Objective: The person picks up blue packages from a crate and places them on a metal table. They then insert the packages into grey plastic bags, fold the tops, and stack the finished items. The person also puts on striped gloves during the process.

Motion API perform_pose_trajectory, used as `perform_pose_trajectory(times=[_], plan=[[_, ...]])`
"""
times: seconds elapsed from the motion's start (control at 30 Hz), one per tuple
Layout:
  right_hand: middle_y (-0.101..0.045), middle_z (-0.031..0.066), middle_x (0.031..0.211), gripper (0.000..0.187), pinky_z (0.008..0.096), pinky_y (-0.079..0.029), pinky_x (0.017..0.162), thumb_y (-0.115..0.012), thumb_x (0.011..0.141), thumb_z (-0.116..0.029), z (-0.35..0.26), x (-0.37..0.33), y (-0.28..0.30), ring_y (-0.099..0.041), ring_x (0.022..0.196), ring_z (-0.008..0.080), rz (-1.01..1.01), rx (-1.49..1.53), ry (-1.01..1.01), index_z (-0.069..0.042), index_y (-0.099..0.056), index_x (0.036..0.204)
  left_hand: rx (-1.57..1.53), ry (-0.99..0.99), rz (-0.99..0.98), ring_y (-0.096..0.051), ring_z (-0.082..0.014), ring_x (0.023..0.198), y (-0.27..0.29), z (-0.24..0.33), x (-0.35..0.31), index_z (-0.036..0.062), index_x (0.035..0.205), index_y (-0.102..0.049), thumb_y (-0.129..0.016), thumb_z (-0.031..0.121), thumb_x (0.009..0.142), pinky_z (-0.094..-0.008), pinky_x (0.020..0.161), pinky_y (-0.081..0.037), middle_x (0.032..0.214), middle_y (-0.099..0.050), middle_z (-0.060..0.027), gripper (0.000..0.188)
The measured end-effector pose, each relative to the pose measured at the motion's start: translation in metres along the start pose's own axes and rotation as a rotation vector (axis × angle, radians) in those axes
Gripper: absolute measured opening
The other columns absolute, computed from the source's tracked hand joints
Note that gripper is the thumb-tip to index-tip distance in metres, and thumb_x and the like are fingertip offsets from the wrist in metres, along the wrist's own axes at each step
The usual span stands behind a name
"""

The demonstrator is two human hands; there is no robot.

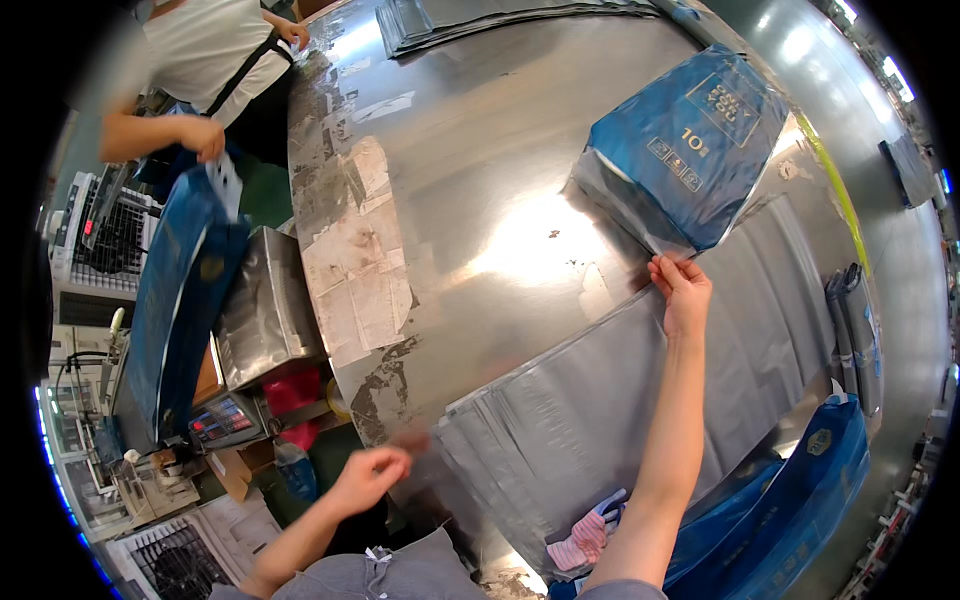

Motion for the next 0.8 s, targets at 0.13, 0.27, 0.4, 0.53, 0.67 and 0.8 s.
perform_pose_trajectory(times=[0.13,0.27,0.4,0.53,0.67,0.8], plan=[[-0.064,0.0131,0.085,0.008,0.0248,-0.051,0.068,-0.061,0.081,-0.003,0.006,0.001,0.002,-0.063,0.074,0.0177,-0.037,0.047,0.092,0.002,-0.059,0.087,0.002,-0.305,0.04,-0.051,-0.0132,0.061,0.0,0.12,0.155,-0.0005,0.088,-0.059,-0.053,0.019,0.085,-0.0272,0.057,-0.041,0.07,-0.057,-0.0074,0.021],[-0.065,0.0122,0.084,0.005,0.0244,-0.051,0.07,-0.06,0.082,-0.003,0.012,-0.002,-0.005,-0.063,0.075,0.0169,-0.057,0.071,0.199,0.001,-0.058,0.086,-0.107,-0.567,0.119,-0.053,-0.0156,0.063,-0.01,0.229,0.292,0.0054,0.122,-0.043,-0.051,0.019,0.081,-0.0286,0.061,-0.043,0.082,-0.058,-0.0106,0.044],[-0.065,0.0117,0.084,0.004,0.0248,-0.05,0.07,-0.059,0.082,-0.003,0.01,-0.005,-0.007,-0.063,0.074,0.0167,-0.029,0.075,0.259,0.0,-0.057,0.084,-0.233,-0.329,-0.12,-0.056,-0.0173,0.072,-0.037,0.252,0.369,0.0076,0.12,-0.044,-0.056,0.022,0.078,-0.032,0.059,-0.046,0.092,-0.057,-0.012,0.046],[-0.065,0.0114,0.082,0.005,0.0252,-0.05,0.07,-0.059,0.082,-0.004,0.014,-0.008,-0.006,-0.063,0.073,0.0169,-0.016,0.108,0.274,0.001,-0.058,0.085,-0.247,-0.363,0.015,-0.055,-0.0162,0.07,-0.041,0.238,0.368,0.0099,0.115,-0.046,-0.058,0.022,0.077,-0.0304,0.049,-0.045,0.091,-0.058,-0.011,0.042],[-0.064,0.0114,0.082,0.007,0.0253,-0.05,0.07,-0.059,0.083,-0.005,0.014,-0.005,-0.006,-0.063,0.072,0.017,-0.007,0.104,0.274,0.001,-0.058,0.087,-0.482,-0.296,-0.021,-0.054,-0.0139,0.061,-0.038,0.245,0.363,0.0053,0.103,-0.052,-0.06,0.02,0.076,-0.028,0.046,-0.043,0.084,-0.059,-0.0083,0.031],[-0.064,0.0114,0.081,0.009,0.0249,-0.05,0.07,-0.059,0.084,-0.006,0.011,-0.004,-0.004,-0.062,0.073,0.0168,0.026,0.092,0.287,0.001,-0.057,0.088,-0.468,-0.304,-0.012,-0.055,-0.0123,0.062,-0.04,0.246,0.381,0.002,0.088,-0.056,-0.06,0.023,0.082,-0.0281,0.047,-0.045,0.077,-0.06,-0.0064,0.022]])
Point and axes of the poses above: each hand's wrist, its own x-axis towards the middle knuckle, its own y-axis out of the back of the hand, z = x × y, the point moved 6 cm from there along x, towards the middle knuckle
